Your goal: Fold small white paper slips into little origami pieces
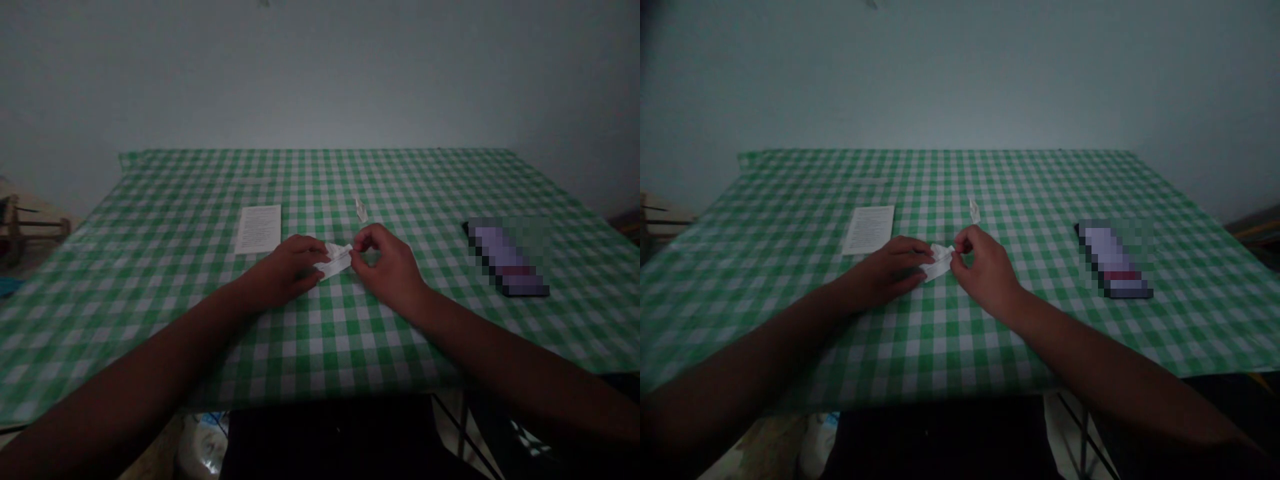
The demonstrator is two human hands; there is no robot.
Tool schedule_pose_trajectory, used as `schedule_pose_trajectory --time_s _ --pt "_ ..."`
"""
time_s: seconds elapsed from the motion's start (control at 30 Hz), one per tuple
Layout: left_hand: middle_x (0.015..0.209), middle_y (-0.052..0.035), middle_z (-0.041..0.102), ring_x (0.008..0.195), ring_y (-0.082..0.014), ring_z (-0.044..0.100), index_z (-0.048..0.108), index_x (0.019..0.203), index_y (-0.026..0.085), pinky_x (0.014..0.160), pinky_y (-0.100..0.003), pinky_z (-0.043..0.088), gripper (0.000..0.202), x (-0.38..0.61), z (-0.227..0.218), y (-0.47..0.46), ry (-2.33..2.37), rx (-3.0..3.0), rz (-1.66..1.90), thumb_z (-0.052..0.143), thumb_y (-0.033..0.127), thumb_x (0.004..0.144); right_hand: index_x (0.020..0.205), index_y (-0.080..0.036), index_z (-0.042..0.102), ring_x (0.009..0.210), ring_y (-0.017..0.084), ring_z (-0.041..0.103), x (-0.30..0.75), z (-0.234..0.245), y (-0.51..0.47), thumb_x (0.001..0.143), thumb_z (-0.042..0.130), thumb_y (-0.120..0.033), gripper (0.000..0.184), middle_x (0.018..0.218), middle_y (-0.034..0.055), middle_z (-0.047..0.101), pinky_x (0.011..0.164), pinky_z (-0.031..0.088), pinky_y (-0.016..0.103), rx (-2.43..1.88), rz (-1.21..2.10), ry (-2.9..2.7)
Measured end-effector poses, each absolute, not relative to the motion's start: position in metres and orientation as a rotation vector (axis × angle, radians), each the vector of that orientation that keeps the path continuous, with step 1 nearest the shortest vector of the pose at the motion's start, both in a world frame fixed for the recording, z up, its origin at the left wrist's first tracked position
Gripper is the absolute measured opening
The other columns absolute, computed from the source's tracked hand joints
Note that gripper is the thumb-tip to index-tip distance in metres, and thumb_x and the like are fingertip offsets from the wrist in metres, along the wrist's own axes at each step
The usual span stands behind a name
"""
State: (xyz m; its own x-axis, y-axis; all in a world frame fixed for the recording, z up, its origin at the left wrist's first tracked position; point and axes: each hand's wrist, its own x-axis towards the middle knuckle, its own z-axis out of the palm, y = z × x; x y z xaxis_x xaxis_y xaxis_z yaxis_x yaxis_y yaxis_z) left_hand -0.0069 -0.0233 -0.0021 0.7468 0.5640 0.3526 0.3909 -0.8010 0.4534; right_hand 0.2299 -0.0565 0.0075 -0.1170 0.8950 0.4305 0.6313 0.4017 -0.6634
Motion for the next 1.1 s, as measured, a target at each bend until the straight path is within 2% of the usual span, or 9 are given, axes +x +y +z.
schedule_pose_trajectory --time_s 0.2,0.4,0.5,0.63,0.7,0.83,0.9,1.0,1.1 --pt "0.118 -0.0087 0.064 0.114 -0.0219 0.060 0.062 0.120 0.022 0.100 -0.043 0.053 0.025 -0.005 0.010 -0.029 0.802 2.567 0.935 0.054 0.019 0.096 0.096 -0.021 0.061 0.097 0.026 0.058 0.230 0.017 -0.068 0.093 0.047 -0.014 0.016 0.094 0.0096 0.065 0.090 0.047 0.045 -1.137 -0.049 -2.219" --pt "0.113 -0.0091 0.068 0.107 -0.0217 0.064 0.064 0.114 0.019 0.094 -0.039 0.053 0.025 -0.004 0.007 -0.027 0.697 2.671 0.747 0.051 0.014 0.093 0.104 -0.015 0.064 0.097 0.024 0.060 0.221 0.012 -0.075 0.097 0.047 -0.017 0.019 0.101 0.0112 0.067 0.090 0.050 0.041 -0.854 0.221 -2.674" --pt "0.113 -0.0076 0.070 0.106 -0.0243 0.064 0.067 0.111 0.020 0.095 -0.043 0.048 0.025 -0.004 0.005 -0.027 0.704 2.809 0.456 0.053 0.016 0.091 0.108 -0.017 0.062 0.098 0.021 0.064 0.227 0.010 -0.070 0.097 0.048 -0.018 0.018 0.103 0.0091 0.069 0.089 0.053 0.037 -0.868 0.458 -2.544" --pt "0.119 -0.0075 0.069 0.112 -0.0259 0.062 0.066 0.119 0.022 0.100 -0.044 0.041 0.027 -0.002 0.008 -0.032 0.708 2.894 0.310 0.053 0.026 0.096 0.130 -0.018 0.054 0.095 0.021 0.070 0.241 0.011 -0.057 0.098 0.045 -0.019 0.033 0.106 0.0069 0.074 0.090 0.055 0.040 -1.071 0.448 -2.236" --pt "0.117 -0.0069 0.068 0.111 -0.0255 0.062 0.067 0.118 0.022 0.102 -0.044 0.039 0.027 -0.001 0.009 -0.034 0.688 2.893 0.307 0.052 0.033 0.099 0.132 -0.018 0.054 0.106 0.023 0.070 0.245 0.011 -0.052 0.097 0.046 -0.019 0.035 0.113 0.0086 0.074 0.098 0.053 0.044 -1.091 0.405 -2.194" --pt "0.119 -0.0067 0.067 0.112 -0.0248 0.062 0.066 0.110 0.021 0.109 -0.047 0.035 0.025 -0.002 0.007 -0.033 0.644 2.846 0.331 0.059 0.042 0.097 0.131 -0.020 0.057 0.135 0.027 0.053 0.250 0.013 -0.049 0.094 0.055 -0.024 0.038 0.144 0.0143 0.057 0.111 0.044 0.050 -1.026 0.346 -2.326" --pt "0.119 -0.0071 0.067 0.110 -0.0243 0.063 0.064 0.103 0.020 0.110 -0.047 0.035 0.026 -0.002 0.003 -0.031 0.639 2.805 0.358 0.066 0.044 0.092 0.129 -0.020 0.059 0.140 0.028 0.047 0.252 0.013 -0.047 0.092 0.060 -0.027 0.037 0.150 0.0150 0.050 0.112 0.043 0.051 -0.920 0.375 -2.452" --pt "0.115 -0.0082 0.067 0.107 -0.0239 0.063 0.061 0.094 0.018 0.103 -0.043 0.043 0.024 -0.003 -0.001 -0.027 0.635 2.736 0.396 0.070 0.040 0.090 0.124 -0.018 0.063 0.127 0.029 0.056 0.255 0.011 -0.044 0.088 0.067 -0.028 0.038 0.133 0.0155 0.061 0.106 0.048 0.049 -0.812 0.450 -2.575" --pt "0.112 -0.0095 0.066 0.105 -0.0234 0.062 0.061 0.097 0.017 0.095 -0.039 0.049 0.017 -0.002 -0.002 -0.027 0.641 2.697 0.393 0.066 0.033 0.093 0.117 -0.017 0.066 0.112 0.027 0.061 0.254 0.007 -0.041 0.087 0.070 -0.026 0.031 0.117 0.0127 0.067 0.099 0.051 0.047 -0.805 0.490 -2.622"
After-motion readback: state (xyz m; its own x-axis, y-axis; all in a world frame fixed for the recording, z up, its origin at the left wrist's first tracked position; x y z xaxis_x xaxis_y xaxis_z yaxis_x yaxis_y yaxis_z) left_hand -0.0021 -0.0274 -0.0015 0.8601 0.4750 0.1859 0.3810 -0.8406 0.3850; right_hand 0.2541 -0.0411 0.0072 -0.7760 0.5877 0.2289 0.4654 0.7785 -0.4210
